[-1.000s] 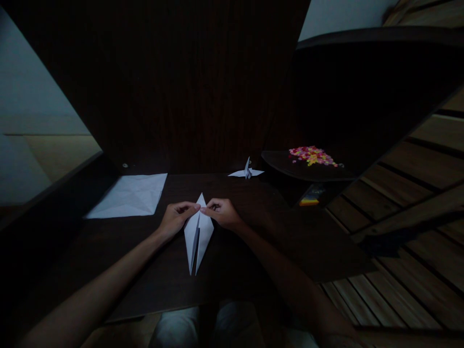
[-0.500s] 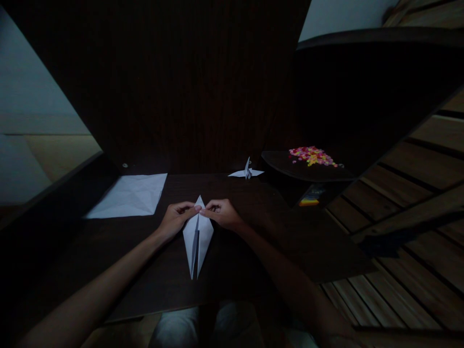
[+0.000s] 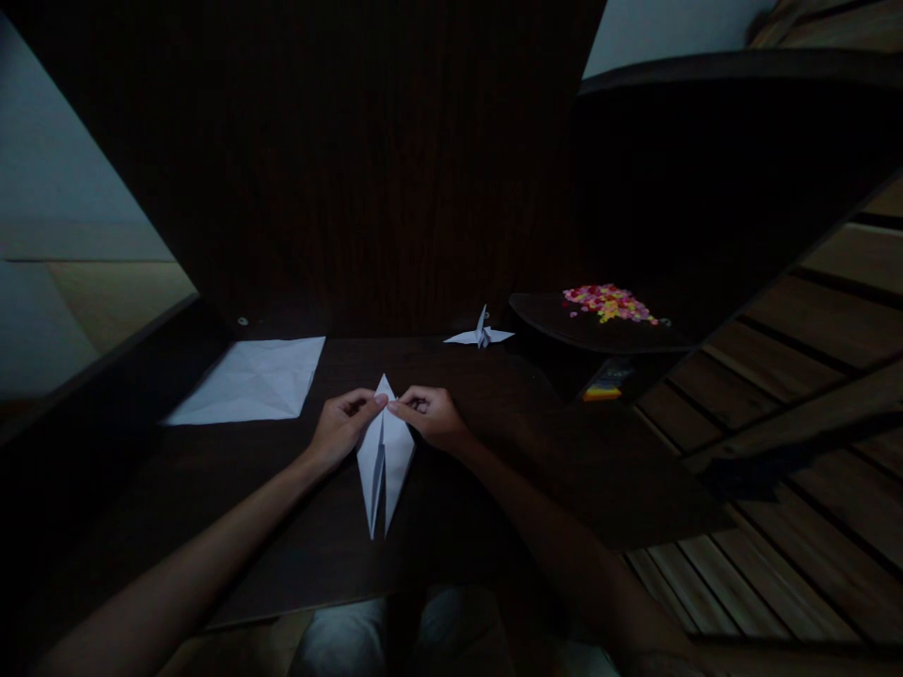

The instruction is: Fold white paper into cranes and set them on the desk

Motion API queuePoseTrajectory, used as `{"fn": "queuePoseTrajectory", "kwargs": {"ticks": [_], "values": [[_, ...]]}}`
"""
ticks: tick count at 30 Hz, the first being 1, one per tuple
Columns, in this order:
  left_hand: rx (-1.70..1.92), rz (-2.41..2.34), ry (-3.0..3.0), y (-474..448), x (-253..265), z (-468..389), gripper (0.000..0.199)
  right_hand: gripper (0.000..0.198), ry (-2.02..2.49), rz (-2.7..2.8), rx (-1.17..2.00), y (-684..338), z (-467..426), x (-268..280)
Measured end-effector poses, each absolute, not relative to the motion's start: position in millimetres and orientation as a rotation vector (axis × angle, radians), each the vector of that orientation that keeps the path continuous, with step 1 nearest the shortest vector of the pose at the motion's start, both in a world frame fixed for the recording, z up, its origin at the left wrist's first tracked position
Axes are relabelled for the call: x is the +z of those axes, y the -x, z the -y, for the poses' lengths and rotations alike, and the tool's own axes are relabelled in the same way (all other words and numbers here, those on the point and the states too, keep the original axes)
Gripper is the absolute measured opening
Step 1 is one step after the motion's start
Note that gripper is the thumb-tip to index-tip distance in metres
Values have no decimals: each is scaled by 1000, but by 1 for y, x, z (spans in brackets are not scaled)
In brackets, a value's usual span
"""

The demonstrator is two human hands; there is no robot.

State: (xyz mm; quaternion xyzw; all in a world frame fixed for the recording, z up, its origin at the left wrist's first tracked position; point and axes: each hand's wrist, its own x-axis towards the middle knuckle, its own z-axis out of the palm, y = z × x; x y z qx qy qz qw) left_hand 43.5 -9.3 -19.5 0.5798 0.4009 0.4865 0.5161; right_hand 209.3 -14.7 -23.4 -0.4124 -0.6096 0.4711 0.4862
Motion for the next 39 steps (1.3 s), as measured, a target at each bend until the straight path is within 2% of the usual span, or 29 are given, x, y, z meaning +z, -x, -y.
{"fn": "queuePoseTrajectory", "kwargs": {"ticks": [12, 22, 39], "values": [[1263, -1025, -1471, -42, -17, 11, 26, 26, 1032, 1632, 1051, -210, 18, -21], [1198, -979, -1469, -41, -20, 10, 23, 28, 1056, 1609, 1035, -210, 18, -25], [1238, -1043, -1549, -43, -19, 15, 29, 28, 1044, 1571, 1010, -204, 21, -25]]}}
